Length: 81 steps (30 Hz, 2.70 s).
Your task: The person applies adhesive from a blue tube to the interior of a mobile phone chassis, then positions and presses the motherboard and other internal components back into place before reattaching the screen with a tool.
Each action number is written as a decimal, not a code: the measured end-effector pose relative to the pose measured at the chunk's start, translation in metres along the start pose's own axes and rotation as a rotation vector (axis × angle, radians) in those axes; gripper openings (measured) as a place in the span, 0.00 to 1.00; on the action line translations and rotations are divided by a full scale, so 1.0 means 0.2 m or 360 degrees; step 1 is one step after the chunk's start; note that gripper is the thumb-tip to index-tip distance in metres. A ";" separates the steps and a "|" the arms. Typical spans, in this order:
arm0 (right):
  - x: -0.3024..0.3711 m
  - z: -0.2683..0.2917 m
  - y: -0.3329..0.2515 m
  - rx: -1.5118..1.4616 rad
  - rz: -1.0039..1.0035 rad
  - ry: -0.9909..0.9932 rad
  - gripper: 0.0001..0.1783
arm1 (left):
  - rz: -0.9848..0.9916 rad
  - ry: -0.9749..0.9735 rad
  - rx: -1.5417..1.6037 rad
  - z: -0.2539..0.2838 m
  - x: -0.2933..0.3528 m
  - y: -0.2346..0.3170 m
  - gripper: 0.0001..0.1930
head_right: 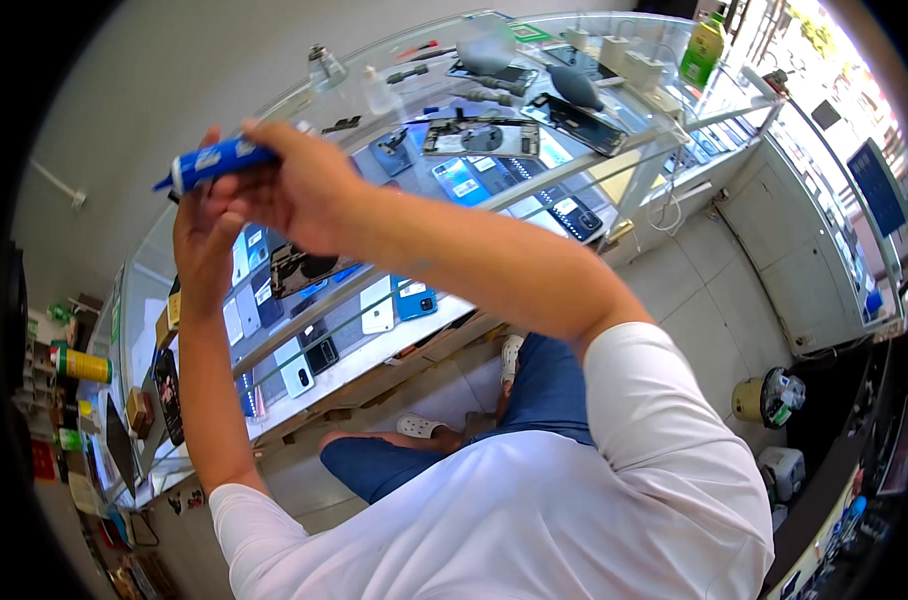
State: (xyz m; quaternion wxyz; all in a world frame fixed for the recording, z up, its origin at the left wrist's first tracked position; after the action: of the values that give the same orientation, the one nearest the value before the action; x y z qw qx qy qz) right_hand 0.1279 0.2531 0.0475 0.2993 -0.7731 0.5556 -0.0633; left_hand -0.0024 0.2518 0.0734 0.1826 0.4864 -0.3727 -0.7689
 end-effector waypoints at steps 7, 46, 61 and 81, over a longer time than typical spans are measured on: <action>0.07 -0.15 0.13 0.0088 -0.0039 0.0134 0.21 | 0.0069 -0.0183 0.0427 0.04 0.00 0.04 0.39; -0.22 -0.04 -0.57 0.1941 0.0239 -0.0189 0.10 | 0.0370 0.0053 -0.0975 0.19 0.03 -0.10 0.16; -0.12 0.04 -0.32 0.1437 0.0349 -0.0208 0.17 | 0.0353 -0.0002 -0.0966 0.08 0.01 -0.06 0.15; -0.09 0.01 -0.29 0.1420 0.0460 -0.0255 0.16 | 0.0350 -0.0039 -0.0923 0.09 0.02 -0.09 0.14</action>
State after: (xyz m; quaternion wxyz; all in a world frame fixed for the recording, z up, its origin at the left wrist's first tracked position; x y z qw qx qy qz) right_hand 0.1692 0.2821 0.0802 0.6496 -0.4863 0.5513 -0.1935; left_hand -0.0175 0.2684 0.0621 0.3912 0.3615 -0.1904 -0.8247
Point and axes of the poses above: each hand's wrist, its own x-axis away from the middle knuckle, its own z-axis out of the back of the hand, y = z × x, the point moved 7 cm from there along -x, towards the middle knuckle, and after that the axes turned 4 degrees about -y, right-handed, at the moved point
